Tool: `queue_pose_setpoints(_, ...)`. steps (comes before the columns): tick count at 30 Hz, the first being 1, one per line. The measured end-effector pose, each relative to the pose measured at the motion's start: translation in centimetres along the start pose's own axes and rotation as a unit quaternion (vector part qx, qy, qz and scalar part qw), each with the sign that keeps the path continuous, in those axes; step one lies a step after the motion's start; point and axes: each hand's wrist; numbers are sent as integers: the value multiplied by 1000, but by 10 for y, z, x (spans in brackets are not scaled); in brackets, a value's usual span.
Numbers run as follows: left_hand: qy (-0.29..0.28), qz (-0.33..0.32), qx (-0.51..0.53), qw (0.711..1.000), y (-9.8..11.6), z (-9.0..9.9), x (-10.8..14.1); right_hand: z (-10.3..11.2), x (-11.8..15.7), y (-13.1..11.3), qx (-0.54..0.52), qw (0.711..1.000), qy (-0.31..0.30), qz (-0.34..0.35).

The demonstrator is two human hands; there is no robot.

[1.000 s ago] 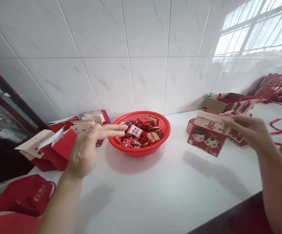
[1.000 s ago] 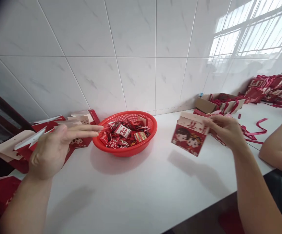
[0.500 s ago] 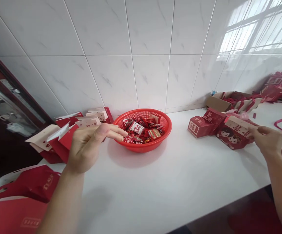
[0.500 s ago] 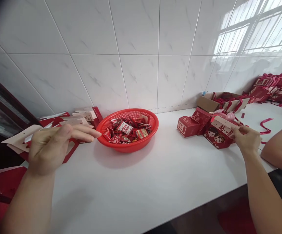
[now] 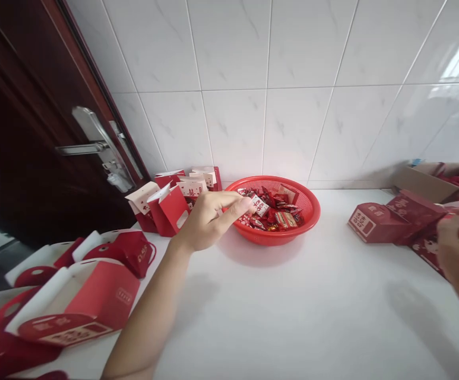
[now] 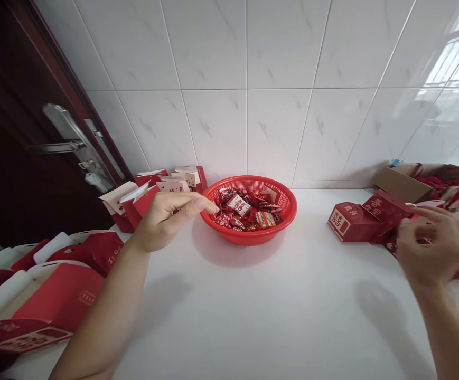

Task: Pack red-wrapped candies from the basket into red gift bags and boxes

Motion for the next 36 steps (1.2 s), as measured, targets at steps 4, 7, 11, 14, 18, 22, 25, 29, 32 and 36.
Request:
queue_pose_setpoints(4,69,24,-85,994,-8,17,-1,-11,39,-109,-242,950,-175,93)
queue_pose_setpoints(7,172,81,-156,969,-28,42,2,-7,87,-175,-405,832,-349,147)
queue_pose_setpoints(11,319,183,-295,882,-65,78,12,-3,143,-222,-480,723,-454,202)
queue_pose_setpoints(14,316,326,-333,827,-88,94,20,-2,167,-231,-495,687,-492,204)
queue_pose_setpoints(18,290,427,-308,799,-107,97,27,-3,177,-225,-502,664,-534,146)
queue_pose_setpoints(22,292,426,-304,801,-112,94,27,-5,176,-219,-500,667,-546,81)
queue_pose_setpoints(25,294,403,-302,813,-108,94,24,-7,175,-219,-494,665,-556,68)
queue_pose_setpoints(29,255,367,-225,866,-90,97,21,-4,172,-220,-490,675,-548,63)
queue_pose_setpoints(32,164,278,-94,942,-68,92,18,-1,165,-221,-478,698,-533,32)
queue_pose_setpoints(36,22,206,-33,978,-38,58,6,0,150,-222,-474,697,-536,-46)
Point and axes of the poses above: each hand's wrist, its own x-axis away from the middle knuckle, its own z-axis out of the back of the hand, y = z × x, and after that the axes turned 5 degrees about -z, right-handed
